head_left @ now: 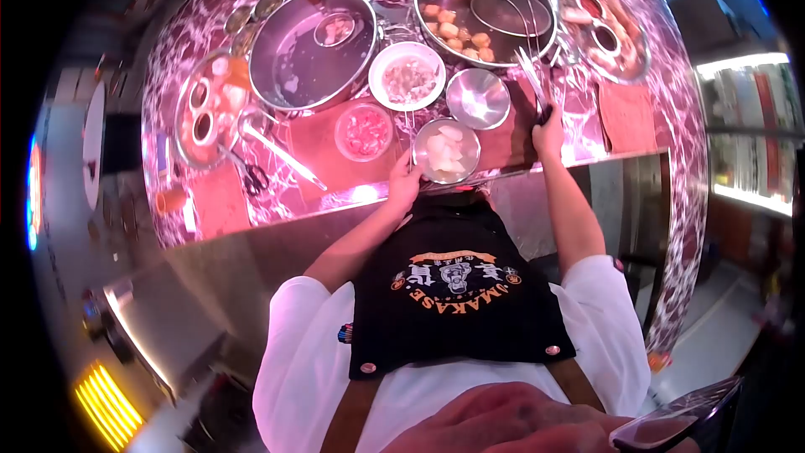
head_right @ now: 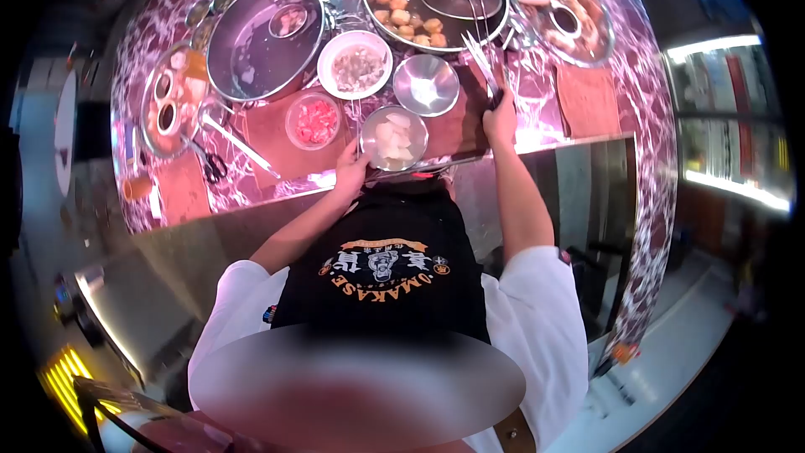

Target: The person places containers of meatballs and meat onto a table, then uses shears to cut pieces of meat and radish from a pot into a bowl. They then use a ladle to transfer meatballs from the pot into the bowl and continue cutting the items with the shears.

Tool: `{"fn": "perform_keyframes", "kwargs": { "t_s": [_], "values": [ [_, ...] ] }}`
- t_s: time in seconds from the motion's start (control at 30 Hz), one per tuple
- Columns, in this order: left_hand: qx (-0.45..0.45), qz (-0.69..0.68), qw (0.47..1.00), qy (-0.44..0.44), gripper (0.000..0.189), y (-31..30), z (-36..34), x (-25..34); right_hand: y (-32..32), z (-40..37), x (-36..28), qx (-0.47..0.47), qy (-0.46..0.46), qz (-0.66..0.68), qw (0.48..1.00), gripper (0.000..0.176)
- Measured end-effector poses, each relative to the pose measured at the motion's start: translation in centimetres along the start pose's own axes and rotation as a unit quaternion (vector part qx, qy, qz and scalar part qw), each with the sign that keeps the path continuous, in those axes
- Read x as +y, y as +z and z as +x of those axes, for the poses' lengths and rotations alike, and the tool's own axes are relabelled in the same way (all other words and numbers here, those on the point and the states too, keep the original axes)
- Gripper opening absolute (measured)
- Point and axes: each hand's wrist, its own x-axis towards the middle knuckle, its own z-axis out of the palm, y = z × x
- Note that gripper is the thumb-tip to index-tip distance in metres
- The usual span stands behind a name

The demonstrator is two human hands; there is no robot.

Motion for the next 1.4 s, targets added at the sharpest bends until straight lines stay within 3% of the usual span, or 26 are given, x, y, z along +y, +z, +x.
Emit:
{"fn": "perform_keyframes", "kwargs": {
  "t_s": [0.1, 0.17, 0.33, 0.43, 0.5, 0.57, 0.6, 0.63, 0.67, 0.7, 0.73, 0.77, 0.87, 0.93, 1.07, 1.2, 1.23, 1.3, 1.4],
  "values": [
    [0.09, -0.004, 0.994, 0.06, 0.039, 2.1, -1.1, -0.8, -2.0, 1.4, 2.4, 0.029, -0.102, 0.082, 0.991, 0.058],
    [0.147, 0.024, 0.987, 0.06, 0.039, 1.9, -1.8, -2.8, -5.5, 2.8, 1.7, -0.006, -0.157, 0.098, 0.983, 0.053],
    [0.33, 0.042, 0.942, 0.044, 0.041, 5.4, -5.0, -2.2, -9.4, 11.6, -4.3, -0.149, -0.238, -0.029, 0.959, 0.051],
    [0.367, 0.024, 0.928, 0.05, 0.041, 7.3, -7.0, -0.5, -7.7, 17.6, -7.6, -0.185, -0.345, -0.034, 0.92, 0.065],
    [0.377, 0.046, 0.925, 0.018, 0.041, 7.4, -7.9, -0.6, -7.4, 21.7, -11.3, -0.238, -0.319, -0.095, 0.913, 0.061],
    [0.388, 0.046, 0.92, 0.03, 0.041, 6.8, -8.4, -1.8, -6.2, 26.1, -14.0, -0.204, -0.4, -0.065, 0.891, 0.046],
    [0.377, 0.047, 0.924, 0.029, 0.041, 6.6, -8.9, -1.6, -5.5, 28.9, -16.3, -0.302, -0.299, -0.081, 0.902, 0.042],
    [0.375, 0.048, 0.925, 0.026, 0.041, 6.4, -9.5, -1.6, -7.5, 28.6, -19.8, -0.405, -0.204, -0.005, 0.891, 0.042],
    [0.368, 0.03, 0.929, 0.032, 0.041, 6.2, -9.9, -1.5, -7.3, 29.6, -21.9, -0.43, -0.17, -0.034, 0.886, 0.037],
    [0.36, 0.01, 0.932, 0.042, 0.041, 6.0, -9.8, -1.4, -7.1, 29.5, -23.2, -0.309, -0.248, -0.112, 0.911, 0.035],
    [0.354, 0.007, 0.934, 0.046, 0.041, 5.7, -9.4, -1.1, -3.1, 33.9, -21.2, -0.122, -0.453, -0.201, 0.86, 0.036],
    [0.365, 0.042, 0.929, 0.036, 0.039, 5.4, -9.3, -1.1, -5.2, 31.5, -23.5, -0.119, -0.397, -0.25, 0.875, 0.04],
    [0.378, 0.086, 0.921, 0.026, 0.036, 4.7, -8.8, -1.6, -5.9, 30.2, -25.4, -0.067, -0.417, -0.287, 0.86, 0.041],
    [0.384, 0.112, 0.916, 0.032, 0.033, 4.9, -8.8, -1.5, -5.4, 30.8, -25.9, -0.027, -0.509, -0.236, 0.827, 0.028],
    [0.39, 0.091, 0.916, 0.019, 0.032, 6.2, -9.0, -0.8, -4.7, 31.8, -28.8, -0.051, -0.565, -0.269, 0.779, 0.022],
    [0.439, 0.063, 0.896, 0.015, 0.031, 8.5, -8.8, -0.8, -1.1, 34.2, -29.2, 0.058, -0.682, -0.115, 0.72, 0.02],
    [0.469, 0.05, 0.881, 0.02, 0.031, 9.2, -8.8, -0.7, -1.7, 32.8, -29.2, 0.051, -0.688, -0.106, 0.716, 0.02],
    [0.51, 0.036, 0.859, 0.024, 0.03, 10.6, -8.8, -0.6, -5.2, 29.0, -28.9, -0.137, -0.564, -0.245, 0.776, 0.042],
    [0.544, 0.028, 0.838, 0.039, 0.03, 12.6, -8.6, -0.4, -4.5, 29.1, -24.3, -0.302, -0.536, -0.272, 0.74, 0.049]
  ]
}}
